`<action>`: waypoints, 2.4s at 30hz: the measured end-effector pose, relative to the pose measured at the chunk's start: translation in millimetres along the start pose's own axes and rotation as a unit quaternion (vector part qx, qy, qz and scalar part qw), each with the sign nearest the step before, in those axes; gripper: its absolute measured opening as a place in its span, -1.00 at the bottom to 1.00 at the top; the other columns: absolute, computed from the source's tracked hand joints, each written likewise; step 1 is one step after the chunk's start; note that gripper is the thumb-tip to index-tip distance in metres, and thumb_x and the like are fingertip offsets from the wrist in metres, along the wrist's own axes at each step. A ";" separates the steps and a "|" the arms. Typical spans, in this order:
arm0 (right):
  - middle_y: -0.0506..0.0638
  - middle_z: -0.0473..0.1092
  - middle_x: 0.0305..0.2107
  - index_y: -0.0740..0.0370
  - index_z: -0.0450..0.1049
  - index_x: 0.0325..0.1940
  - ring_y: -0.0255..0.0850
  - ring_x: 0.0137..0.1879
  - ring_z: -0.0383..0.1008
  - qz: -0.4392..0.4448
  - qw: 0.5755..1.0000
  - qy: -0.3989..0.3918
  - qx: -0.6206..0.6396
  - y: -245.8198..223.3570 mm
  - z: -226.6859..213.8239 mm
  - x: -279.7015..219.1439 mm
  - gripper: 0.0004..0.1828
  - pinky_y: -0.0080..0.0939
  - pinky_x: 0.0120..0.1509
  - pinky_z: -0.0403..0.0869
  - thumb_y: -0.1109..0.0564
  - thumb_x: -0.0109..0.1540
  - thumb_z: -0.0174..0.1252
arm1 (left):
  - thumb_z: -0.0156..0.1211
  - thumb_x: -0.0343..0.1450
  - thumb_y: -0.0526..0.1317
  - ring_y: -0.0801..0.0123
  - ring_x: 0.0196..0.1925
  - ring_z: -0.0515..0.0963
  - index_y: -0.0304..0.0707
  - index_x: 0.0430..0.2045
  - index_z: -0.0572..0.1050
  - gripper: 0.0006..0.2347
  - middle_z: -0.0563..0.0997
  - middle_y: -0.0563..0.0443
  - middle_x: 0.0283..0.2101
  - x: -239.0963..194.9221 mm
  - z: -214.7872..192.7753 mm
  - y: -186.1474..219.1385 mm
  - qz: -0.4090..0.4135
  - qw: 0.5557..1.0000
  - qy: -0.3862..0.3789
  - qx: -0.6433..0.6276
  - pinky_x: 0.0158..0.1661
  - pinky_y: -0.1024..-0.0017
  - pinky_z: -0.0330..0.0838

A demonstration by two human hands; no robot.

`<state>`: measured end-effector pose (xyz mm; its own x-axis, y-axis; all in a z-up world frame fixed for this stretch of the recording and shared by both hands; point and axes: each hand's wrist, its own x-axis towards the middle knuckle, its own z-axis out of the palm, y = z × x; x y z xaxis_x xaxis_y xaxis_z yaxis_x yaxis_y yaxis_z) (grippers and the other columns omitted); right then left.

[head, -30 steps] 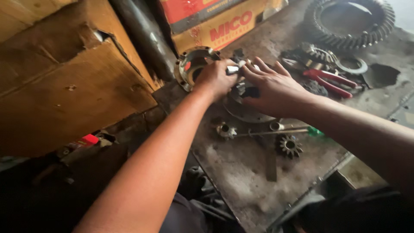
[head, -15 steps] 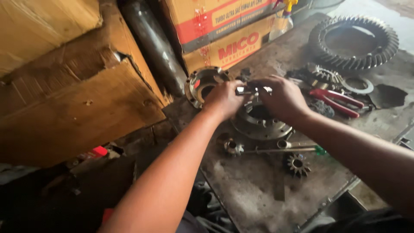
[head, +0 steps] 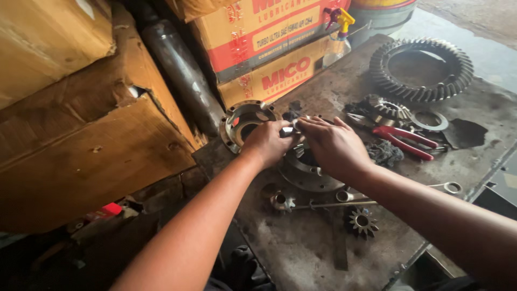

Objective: The person assembles a differential gear assembly by hand. They place components into a metal housing, insert a central shaft through the gears, and use a small metal pin to secure the assembly.

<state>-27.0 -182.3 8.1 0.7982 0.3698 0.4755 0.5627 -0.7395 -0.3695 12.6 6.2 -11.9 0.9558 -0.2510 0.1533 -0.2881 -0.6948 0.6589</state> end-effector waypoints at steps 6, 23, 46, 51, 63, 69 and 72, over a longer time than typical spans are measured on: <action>0.10 0.47 0.17 0.12 0.47 0.26 -0.02 0.34 0.36 -0.032 0.998 -0.013 -0.046 16.0 0.5 -9.1 -0.52 0.24 0.40 0.17 0.11 0.25 0.01 | 0.29 0.31 0.06 0.02 -0.15 0.70 -0.07 -0.11 0.64 -0.64 0.70 -0.18 -0.22 1.3 2.1 5.1 -0.023 0.999 0.012 -0.019 -0.19 0.18 0.54; 0.07 0.60 -0.37 -0.18 0.63 0.04 0.00 -0.26 0.64 0.078 0.982 -0.168 -0.038 -6.5 -76.6 5.8 -0.70 0.02 -0.12 0.57 -0.06 0.25 0.16 | 0.30 0.30 0.07 0.13 -0.24 0.72 -0.14 -0.24 0.71 -0.66 0.73 -0.14 -0.30 -7.5 -6.3 21.0 0.017 0.998 0.033 -0.042 -0.23 0.26 0.54; 0.04 0.64 -0.35 -0.08 0.61 0.08 -0.05 -0.24 0.71 0.214 0.972 -0.009 0.098 -6.8 -66.2 -1.6 -0.65 -0.06 -0.12 0.60 0.01 0.25 0.08 | 0.22 0.40 0.01 0.45 -0.62 0.59 -0.29 -0.50 0.67 -0.69 0.60 0.06 -0.65 -20.7 -29.1 40.9 -0.053 0.963 0.106 -0.243 -0.52 0.40 0.42; 0.08 0.48 0.11 -0.03 0.37 0.39 0.06 0.18 0.48 0.086 0.996 -0.022 0.013 -21.7 -18.0 -20.5 -0.34 0.07 0.22 0.42 0.02 0.16 0.18 | 0.19 0.42 0.01 0.44 -0.62 0.56 -0.34 -0.61 0.63 -0.64 0.58 0.02 -0.68 -19.0 -18.6 41.3 -0.017 0.958 0.144 -0.246 -0.51 0.36 0.40; 0.09 0.57 -0.10 -0.04 0.53 0.21 0.06 0.08 0.54 0.131 0.988 -0.025 0.072 -24.7 -30.3 -22.0 -0.47 0.00 0.16 0.49 0.01 0.13 0.28 | 0.18 0.35 0.10 0.17 -0.42 0.72 -0.28 -0.48 0.67 -0.62 0.69 -0.15 -0.52 -21.2 -9.8 56.4 -0.049 0.974 0.158 -0.152 -0.36 0.24 0.48; -0.02 0.62 -0.28 0.14 0.63 -0.13 -0.20 -0.23 0.66 0.112 0.978 0.019 0.176 -17.9 -64.8 6.5 -0.72 -0.17 -0.14 0.58 0.04 0.12 0.34 | 0.15 0.49 0.00 0.20 -0.42 0.61 -0.44 -0.47 0.63 -0.62 0.64 -0.12 -0.52 -8.3 -20.3 70.9 0.039 0.945 0.207 -0.251 -0.31 0.27 0.44; -0.06 0.62 -0.32 0.23 0.60 -0.09 -0.30 -0.24 0.61 0.155 0.951 0.026 0.268 -13.9 -59.0 7.5 -0.68 -0.23 -0.16 0.56 0.03 0.15 0.33 | 0.07 0.55 0.01 0.42 -0.39 0.58 -0.35 -0.29 0.64 -0.64 0.61 0.01 -0.43 -6.1 -13.2 73.9 0.078 0.923 0.224 -0.303 -0.30 0.39 0.40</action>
<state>-41.5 -202.4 63.9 0.9394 0.1429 0.3116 0.3427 -0.4108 -0.8448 -13.8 -34.7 45.6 0.8729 0.0816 0.4811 -0.4685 -0.1352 0.8731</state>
